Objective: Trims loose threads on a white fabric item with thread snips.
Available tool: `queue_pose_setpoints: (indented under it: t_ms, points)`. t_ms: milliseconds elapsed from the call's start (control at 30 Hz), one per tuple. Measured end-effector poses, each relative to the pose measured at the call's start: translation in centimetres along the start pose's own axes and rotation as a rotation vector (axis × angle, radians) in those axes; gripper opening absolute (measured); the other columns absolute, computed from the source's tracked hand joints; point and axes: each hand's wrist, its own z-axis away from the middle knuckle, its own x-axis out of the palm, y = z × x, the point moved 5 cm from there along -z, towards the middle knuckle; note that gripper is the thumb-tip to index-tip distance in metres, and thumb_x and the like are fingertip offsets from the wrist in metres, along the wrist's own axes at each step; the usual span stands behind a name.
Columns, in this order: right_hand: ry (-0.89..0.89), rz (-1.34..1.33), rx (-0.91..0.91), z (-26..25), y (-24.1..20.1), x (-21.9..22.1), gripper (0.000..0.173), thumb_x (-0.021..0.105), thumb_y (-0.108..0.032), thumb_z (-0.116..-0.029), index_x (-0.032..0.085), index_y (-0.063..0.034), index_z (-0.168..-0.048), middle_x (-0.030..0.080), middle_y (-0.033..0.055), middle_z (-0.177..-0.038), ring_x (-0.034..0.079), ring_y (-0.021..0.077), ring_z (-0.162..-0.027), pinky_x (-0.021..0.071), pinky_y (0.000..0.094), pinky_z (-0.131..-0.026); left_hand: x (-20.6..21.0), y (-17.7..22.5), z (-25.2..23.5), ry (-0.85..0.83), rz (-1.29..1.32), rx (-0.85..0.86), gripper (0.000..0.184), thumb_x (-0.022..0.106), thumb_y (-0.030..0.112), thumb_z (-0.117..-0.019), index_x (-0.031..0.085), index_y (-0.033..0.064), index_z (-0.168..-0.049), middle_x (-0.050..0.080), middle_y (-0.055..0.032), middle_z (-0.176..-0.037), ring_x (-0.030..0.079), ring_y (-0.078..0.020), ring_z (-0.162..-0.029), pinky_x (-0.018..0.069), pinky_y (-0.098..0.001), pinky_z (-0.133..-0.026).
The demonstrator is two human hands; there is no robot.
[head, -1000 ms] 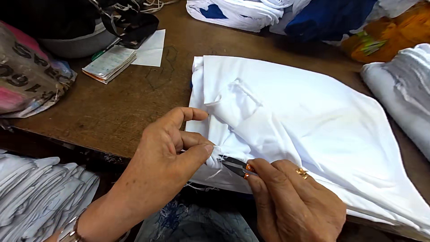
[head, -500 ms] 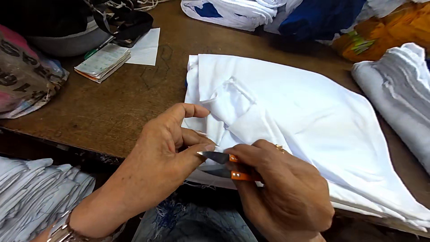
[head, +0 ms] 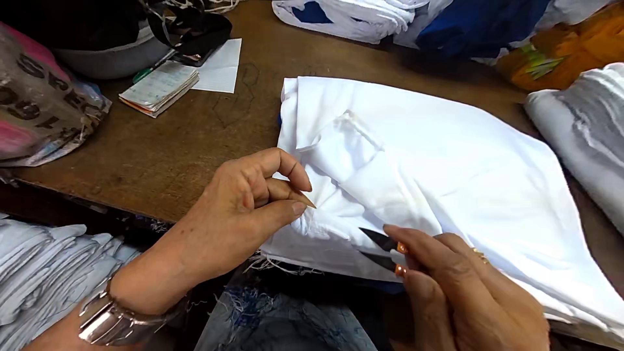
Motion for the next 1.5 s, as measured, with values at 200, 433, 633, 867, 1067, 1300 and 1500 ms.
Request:
queue_pose_setpoints:
  t_ms: [200,433,633,867,1067,1300,1500]
  points:
    - [0.127,0.109,-0.1,-0.6,-0.4,1.0,0.036,0.048,-0.032,-0.108,0.067,-0.0053,-0.122,0.06,0.0074,-0.084,0.055,0.017,-0.073,0.0414,0.0306,-0.062,0.3,0.4,-0.1,-0.035,-0.013,0.022,0.018,0.059,-0.002,-0.0945,0.062,0.0051,-0.111,0.073,-0.005,-0.083,0.067,-0.0085,-0.066,0.0534,-0.016,-0.054]
    - [0.209,0.158,-0.15,-1.5,-1.2,1.8,0.029,0.052,-0.025,-0.106,0.069,-0.0034,-0.112,0.057,0.0061,-0.079,0.052,0.0169,-0.07,0.0387,0.0303,-0.061,0.3,0.5,-0.2,-0.032,-0.002,-0.018,0.018,0.06,-0.003,-0.095,0.062,0.0053,-0.11,0.072,-0.0046,-0.079,0.064,-0.0072,-0.059,0.0498,-0.0149,-0.049]
    - [0.112,-0.26,-0.013,-0.9,0.4,1.1,0.034,0.042,-0.034,-0.1115,0.066,-0.0111,-0.115,0.061,-0.0003,-0.085,0.056,0.0043,-0.073,0.0455,0.0208,-0.063,0.2,0.3,-0.3,-0.098,-0.027,0.067,0.022,0.054,-0.005,-0.0958,0.075,0.0029,-0.096,0.073,-0.0039,-0.085,0.066,-0.0085,-0.069,0.0539,-0.0176,-0.057]
    - [0.078,-0.419,0.074,0.8,0.3,0.8,0.016,0.072,-0.025,-0.0944,0.066,-0.0106,-0.094,0.065,-0.0023,-0.076,0.058,-0.0001,-0.067,0.0467,0.0146,-0.059,0.7,0.5,-1.0,-0.131,-0.016,0.089,0.016,0.071,-0.001,-0.0886,0.072,0.0023,-0.105,0.072,-0.0031,-0.084,0.066,-0.0084,-0.068,0.0562,-0.0166,-0.059]
    - [0.083,-0.484,0.173,0.4,-1.0,2.3,0.018,0.076,-0.024,-0.0916,0.074,-0.007,-0.098,0.069,-0.0029,-0.08,0.06,-0.0021,-0.068,0.0491,0.0134,-0.058,0.7,0.7,-2.1,-0.22,-0.042,0.036,0.034,0.064,-0.001,-0.0917,0.061,0.0009,-0.125,0.075,-0.004,-0.088,0.071,-0.0091,-0.073,0.0577,-0.0173,-0.06]
    - [0.19,-0.359,0.107,-1.4,-1.7,2.6,0.009,0.064,-0.014,-0.0933,0.07,-0.0075,-0.093,0.064,-0.0037,-0.077,0.058,-0.0016,-0.067,0.0475,0.0133,-0.057,0.8,0.8,-2.5,-0.182,-0.067,0.028,0.03,0.066,0.001,-0.0912,0.064,0.0014,-0.121,0.071,-0.0017,-0.074,0.066,-0.0064,-0.062,0.0542,-0.0158,-0.053]
    - [-0.485,-0.676,-0.215,1.9,-5.3,3.6,0.028,0.05,-0.019,-0.1043,0.07,-0.0035,-0.093,0.068,0.012,-0.079,0.068,0.0249,-0.075,0.053,0.0398,-0.064,0.0,-0.6,-2.7,-0.104,0.035,-0.094,0.029,0.063,-0.001,-0.0893,0.066,0.0017,-0.118,0.073,-0.0055,-0.076,0.066,-0.0071,-0.061,0.0521,-0.0167,-0.052]
